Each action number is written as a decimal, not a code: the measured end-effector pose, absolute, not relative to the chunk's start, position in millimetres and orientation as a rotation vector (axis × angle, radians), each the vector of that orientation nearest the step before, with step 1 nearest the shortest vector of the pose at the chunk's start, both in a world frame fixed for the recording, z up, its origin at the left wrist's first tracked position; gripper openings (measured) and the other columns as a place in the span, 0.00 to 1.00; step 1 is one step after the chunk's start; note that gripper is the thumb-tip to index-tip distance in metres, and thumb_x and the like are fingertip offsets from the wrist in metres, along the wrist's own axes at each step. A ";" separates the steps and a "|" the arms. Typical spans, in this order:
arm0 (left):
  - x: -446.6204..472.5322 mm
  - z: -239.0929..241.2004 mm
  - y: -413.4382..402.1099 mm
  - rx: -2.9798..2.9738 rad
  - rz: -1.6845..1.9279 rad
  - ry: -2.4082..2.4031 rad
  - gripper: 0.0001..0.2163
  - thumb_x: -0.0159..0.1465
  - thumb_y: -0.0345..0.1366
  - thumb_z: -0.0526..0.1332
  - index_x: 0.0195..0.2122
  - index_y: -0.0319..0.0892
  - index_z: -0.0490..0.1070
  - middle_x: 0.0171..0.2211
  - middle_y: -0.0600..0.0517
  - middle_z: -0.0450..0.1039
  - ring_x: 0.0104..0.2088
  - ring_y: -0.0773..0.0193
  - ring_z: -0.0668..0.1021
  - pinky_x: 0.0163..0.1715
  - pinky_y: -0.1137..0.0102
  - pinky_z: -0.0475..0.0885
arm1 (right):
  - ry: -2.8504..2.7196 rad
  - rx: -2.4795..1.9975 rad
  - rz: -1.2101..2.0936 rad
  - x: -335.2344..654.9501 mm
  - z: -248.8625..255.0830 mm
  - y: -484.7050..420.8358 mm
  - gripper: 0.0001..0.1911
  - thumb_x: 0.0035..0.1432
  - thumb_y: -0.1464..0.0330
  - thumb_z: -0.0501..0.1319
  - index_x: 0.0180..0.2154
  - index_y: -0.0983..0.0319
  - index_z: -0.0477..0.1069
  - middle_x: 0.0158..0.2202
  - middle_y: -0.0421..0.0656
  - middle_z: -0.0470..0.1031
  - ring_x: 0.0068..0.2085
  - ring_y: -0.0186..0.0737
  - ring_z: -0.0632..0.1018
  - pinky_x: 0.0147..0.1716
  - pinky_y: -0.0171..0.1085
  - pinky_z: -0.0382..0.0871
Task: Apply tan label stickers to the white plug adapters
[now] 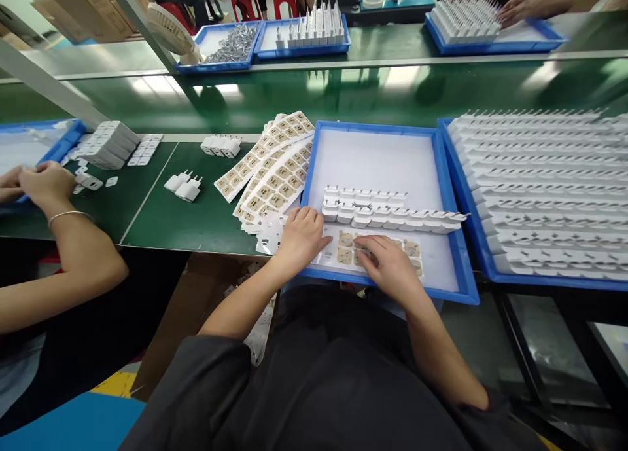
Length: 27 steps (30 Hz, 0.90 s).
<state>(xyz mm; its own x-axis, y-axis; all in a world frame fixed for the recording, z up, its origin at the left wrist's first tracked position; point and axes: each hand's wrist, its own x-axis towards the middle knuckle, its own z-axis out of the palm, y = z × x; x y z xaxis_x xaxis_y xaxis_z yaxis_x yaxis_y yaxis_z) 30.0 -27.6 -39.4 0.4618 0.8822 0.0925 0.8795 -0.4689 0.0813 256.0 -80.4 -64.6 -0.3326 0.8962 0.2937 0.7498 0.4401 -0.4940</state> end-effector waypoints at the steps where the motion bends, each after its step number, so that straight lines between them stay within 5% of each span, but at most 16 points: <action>1: 29.6 -37.9 -27.6 2.639 0.162 1.601 0.16 0.63 0.42 0.69 0.45 0.33 0.74 0.42 0.39 0.78 0.49 0.44 0.77 0.52 0.54 0.69 | -2.170 -1.361 0.368 255.4 -64.7 -81.5 0.12 0.66 0.72 0.58 0.49 0.61 0.75 0.46 0.49 0.82 0.47 0.52 0.80 0.46 0.50 0.76; 7: 28.6 -24.6 -21.5 2.425 0.070 1.489 0.14 0.65 0.39 0.65 0.50 0.38 0.76 0.45 0.43 0.80 0.50 0.45 0.78 0.49 0.57 0.68 | -2.196 -1.325 0.331 248.6 -65.1 -78.8 0.12 0.66 0.72 0.58 0.49 0.61 0.75 0.45 0.49 0.82 0.45 0.52 0.80 0.45 0.49 0.76; 12: 30.0 -17.6 -15.5 2.309 0.099 1.364 0.10 0.67 0.40 0.62 0.43 0.46 0.82 0.40 0.47 0.78 0.45 0.51 0.80 0.47 0.61 0.68 | -2.203 -1.321 0.335 242.6 -65.5 -76.1 0.13 0.67 0.72 0.58 0.50 0.60 0.75 0.46 0.49 0.82 0.46 0.52 0.80 0.46 0.49 0.76; 21: 23.9 6.2 -18.9 2.190 0.192 1.216 0.13 0.70 0.41 0.55 0.45 0.43 0.78 0.40 0.48 0.82 0.44 0.53 0.80 0.55 0.58 0.65 | -2.046 -1.126 0.297 234.8 -45.4 -71.0 0.12 0.68 0.72 0.58 0.49 0.58 0.77 0.44 0.47 0.81 0.45 0.48 0.80 0.47 0.47 0.76; 27: 19.7 7.3 -19.0 1.957 0.266 1.048 0.18 0.70 0.48 0.54 0.42 0.42 0.79 0.36 0.50 0.81 0.37 0.58 0.79 0.39 0.68 0.70 | -2.016 -1.064 0.280 231.1 -42.2 -69.5 0.12 0.68 0.72 0.59 0.48 0.57 0.78 0.41 0.46 0.80 0.42 0.45 0.79 0.43 0.44 0.77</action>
